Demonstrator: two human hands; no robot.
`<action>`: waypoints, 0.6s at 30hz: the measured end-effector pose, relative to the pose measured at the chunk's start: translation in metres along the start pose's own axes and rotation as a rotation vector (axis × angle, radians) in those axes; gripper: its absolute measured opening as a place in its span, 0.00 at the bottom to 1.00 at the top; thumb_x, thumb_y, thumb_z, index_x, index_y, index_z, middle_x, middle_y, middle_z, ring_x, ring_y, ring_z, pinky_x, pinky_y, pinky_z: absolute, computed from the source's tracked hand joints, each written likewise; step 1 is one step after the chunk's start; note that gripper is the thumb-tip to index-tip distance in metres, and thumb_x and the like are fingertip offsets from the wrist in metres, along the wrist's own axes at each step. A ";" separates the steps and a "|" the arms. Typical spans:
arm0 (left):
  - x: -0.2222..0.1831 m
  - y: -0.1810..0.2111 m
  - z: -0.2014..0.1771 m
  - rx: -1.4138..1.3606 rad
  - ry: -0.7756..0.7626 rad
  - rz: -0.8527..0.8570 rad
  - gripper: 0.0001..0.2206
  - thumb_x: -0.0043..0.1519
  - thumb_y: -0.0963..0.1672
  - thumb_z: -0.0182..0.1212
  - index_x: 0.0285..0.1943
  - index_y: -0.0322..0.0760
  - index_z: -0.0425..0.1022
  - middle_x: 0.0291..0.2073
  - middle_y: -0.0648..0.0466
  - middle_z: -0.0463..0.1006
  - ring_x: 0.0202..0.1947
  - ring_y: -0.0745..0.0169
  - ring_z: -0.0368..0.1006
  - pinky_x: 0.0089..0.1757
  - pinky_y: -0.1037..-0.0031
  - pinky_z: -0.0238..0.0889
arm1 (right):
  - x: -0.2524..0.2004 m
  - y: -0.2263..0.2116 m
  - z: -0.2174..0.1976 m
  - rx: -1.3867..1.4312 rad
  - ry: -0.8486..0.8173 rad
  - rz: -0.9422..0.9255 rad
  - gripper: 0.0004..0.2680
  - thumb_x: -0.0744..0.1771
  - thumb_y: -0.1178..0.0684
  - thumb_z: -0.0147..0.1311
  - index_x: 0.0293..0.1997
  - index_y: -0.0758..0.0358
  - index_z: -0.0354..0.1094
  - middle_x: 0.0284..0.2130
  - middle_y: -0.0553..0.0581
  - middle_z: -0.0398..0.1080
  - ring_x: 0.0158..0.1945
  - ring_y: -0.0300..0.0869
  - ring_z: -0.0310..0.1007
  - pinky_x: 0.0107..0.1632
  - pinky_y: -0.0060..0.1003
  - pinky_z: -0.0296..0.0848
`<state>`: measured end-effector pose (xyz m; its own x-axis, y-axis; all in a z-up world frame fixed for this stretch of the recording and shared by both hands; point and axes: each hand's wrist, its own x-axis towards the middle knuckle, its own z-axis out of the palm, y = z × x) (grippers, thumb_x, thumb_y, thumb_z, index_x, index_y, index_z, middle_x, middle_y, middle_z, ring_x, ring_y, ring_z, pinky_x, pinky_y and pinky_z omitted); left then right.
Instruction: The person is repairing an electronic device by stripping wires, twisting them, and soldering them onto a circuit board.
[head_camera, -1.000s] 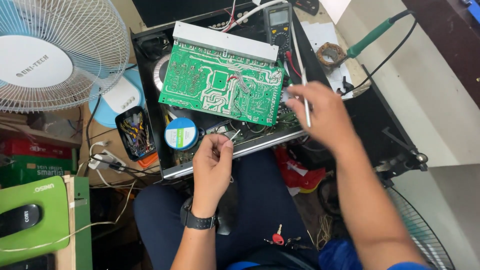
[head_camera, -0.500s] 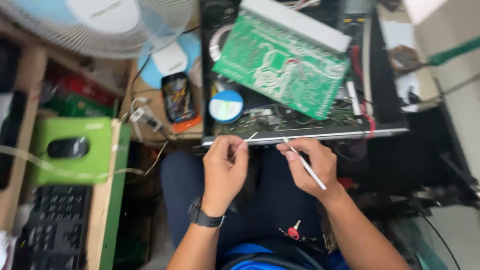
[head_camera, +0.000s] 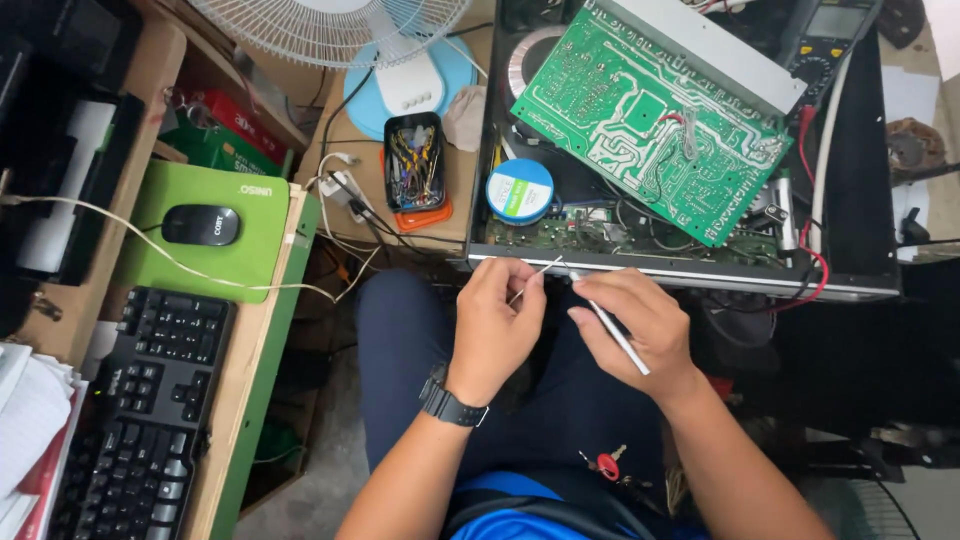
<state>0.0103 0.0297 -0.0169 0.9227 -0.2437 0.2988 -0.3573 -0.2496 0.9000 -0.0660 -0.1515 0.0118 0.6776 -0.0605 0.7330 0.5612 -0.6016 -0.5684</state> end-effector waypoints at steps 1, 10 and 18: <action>0.000 0.000 0.001 -0.002 -0.002 -0.002 0.03 0.67 0.39 0.71 0.41 0.32 0.82 0.27 0.46 0.76 0.27 0.41 0.82 0.24 0.67 0.75 | -0.001 0.000 0.001 -0.002 -0.001 0.003 0.06 0.68 0.63 0.69 0.49 0.71 0.85 0.40 0.67 0.85 0.37 0.60 0.86 0.38 0.48 0.85; 0.002 0.004 0.005 0.007 -0.002 -0.062 0.04 0.68 0.39 0.70 0.41 0.30 0.82 0.26 0.46 0.77 0.27 0.41 0.83 0.23 0.65 0.77 | 0.001 0.011 0.002 -0.182 0.033 -0.178 0.05 0.69 0.62 0.71 0.48 0.67 0.86 0.44 0.64 0.87 0.46 0.62 0.87 0.50 0.52 0.86; 0.003 0.005 0.006 0.051 0.009 -0.058 0.05 0.68 0.40 0.71 0.40 0.31 0.84 0.26 0.45 0.78 0.27 0.44 0.83 0.23 0.67 0.77 | -0.009 0.018 0.011 -0.120 0.061 -0.085 0.03 0.69 0.62 0.71 0.45 0.67 0.84 0.45 0.63 0.87 0.50 0.63 0.88 0.64 0.60 0.82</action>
<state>0.0102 0.0221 -0.0136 0.9431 -0.2192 0.2498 -0.3102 -0.3104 0.8986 -0.0569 -0.1529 -0.0096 0.5980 -0.0514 0.7998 0.5521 -0.6970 -0.4576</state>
